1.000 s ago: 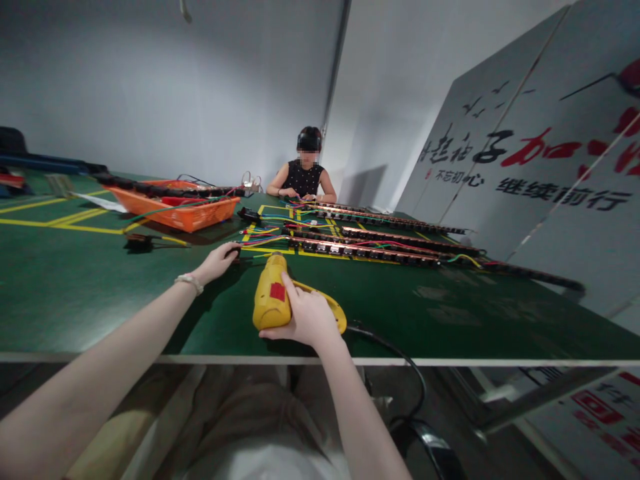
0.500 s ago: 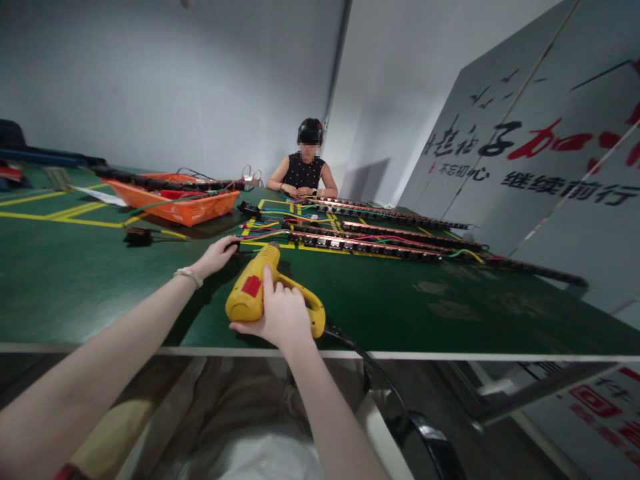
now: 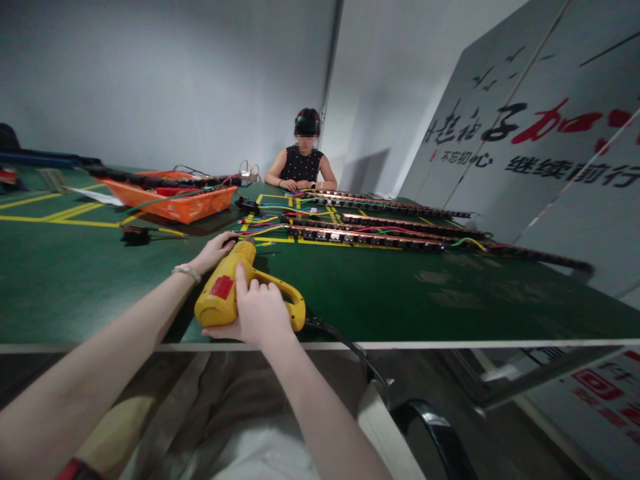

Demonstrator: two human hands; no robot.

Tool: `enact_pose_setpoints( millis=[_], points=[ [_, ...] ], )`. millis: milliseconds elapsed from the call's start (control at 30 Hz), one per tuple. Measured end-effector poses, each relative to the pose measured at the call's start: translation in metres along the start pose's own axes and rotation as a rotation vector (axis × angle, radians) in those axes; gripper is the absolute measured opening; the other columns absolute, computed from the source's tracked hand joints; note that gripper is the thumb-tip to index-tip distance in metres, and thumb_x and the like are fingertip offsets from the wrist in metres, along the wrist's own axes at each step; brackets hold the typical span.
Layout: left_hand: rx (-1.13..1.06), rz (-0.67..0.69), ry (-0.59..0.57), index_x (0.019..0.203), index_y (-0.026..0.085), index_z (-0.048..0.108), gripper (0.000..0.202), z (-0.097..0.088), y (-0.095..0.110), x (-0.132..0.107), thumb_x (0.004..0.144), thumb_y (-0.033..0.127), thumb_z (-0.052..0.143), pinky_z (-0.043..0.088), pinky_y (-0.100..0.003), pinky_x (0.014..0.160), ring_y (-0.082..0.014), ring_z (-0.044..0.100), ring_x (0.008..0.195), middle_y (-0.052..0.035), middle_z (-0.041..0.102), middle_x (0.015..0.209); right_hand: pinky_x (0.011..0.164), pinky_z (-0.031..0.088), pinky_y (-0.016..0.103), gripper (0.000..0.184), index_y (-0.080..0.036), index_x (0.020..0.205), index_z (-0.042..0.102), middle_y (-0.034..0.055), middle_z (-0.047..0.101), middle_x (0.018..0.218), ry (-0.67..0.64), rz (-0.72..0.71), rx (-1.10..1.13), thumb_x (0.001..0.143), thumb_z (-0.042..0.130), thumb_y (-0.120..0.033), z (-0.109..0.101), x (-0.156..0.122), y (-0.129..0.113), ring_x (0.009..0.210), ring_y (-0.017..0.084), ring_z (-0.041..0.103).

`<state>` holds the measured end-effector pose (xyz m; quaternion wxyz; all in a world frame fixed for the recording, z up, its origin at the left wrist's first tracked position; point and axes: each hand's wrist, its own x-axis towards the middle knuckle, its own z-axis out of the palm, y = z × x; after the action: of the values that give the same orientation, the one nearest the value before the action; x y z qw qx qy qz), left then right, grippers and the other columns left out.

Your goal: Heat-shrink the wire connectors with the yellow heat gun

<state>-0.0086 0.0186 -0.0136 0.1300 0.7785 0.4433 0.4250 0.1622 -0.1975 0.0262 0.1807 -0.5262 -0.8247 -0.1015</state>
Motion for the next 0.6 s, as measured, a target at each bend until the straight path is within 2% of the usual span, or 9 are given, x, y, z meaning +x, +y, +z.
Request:
enact_pose_setpoints(
  millis=[267, 600],
  points=[
    [-0.022, -0.005, -0.007, 0.107, 0.017, 0.061, 0.034, -0.002, 0.001, 0.0, 0.082, 0.029, 0.043, 0.044, -0.038, 0.095, -0.0222, 0.057, 0.103, -0.0081, 0.064, 0.11, 0.085, 0.04, 0.038, 0.119, -0.008, 0.146, 0.013, 0.0149, 0.064, 0.108, -0.066, -0.133, 0.108, 0.061, 0.054, -0.08, -0.009, 0.001, 0.022, 0.095, 0.028, 0.062],
    [0.027, -0.006, 0.022, 0.109, 0.019, 0.06, 0.032, 0.002, -0.001, -0.001, 0.084, 0.029, 0.043, 0.042, -0.039, 0.097, -0.0223, 0.057, 0.102, -0.008, 0.063, 0.108, 0.09, 0.04, 0.042, 0.121, -0.015, 0.148, 0.01, 0.0158, 0.06, 0.124, -0.119, -0.069, 0.161, 0.057, 0.064, -0.074, -0.02, -0.006, 0.058, 0.109, 0.032, 0.059]
  ],
)
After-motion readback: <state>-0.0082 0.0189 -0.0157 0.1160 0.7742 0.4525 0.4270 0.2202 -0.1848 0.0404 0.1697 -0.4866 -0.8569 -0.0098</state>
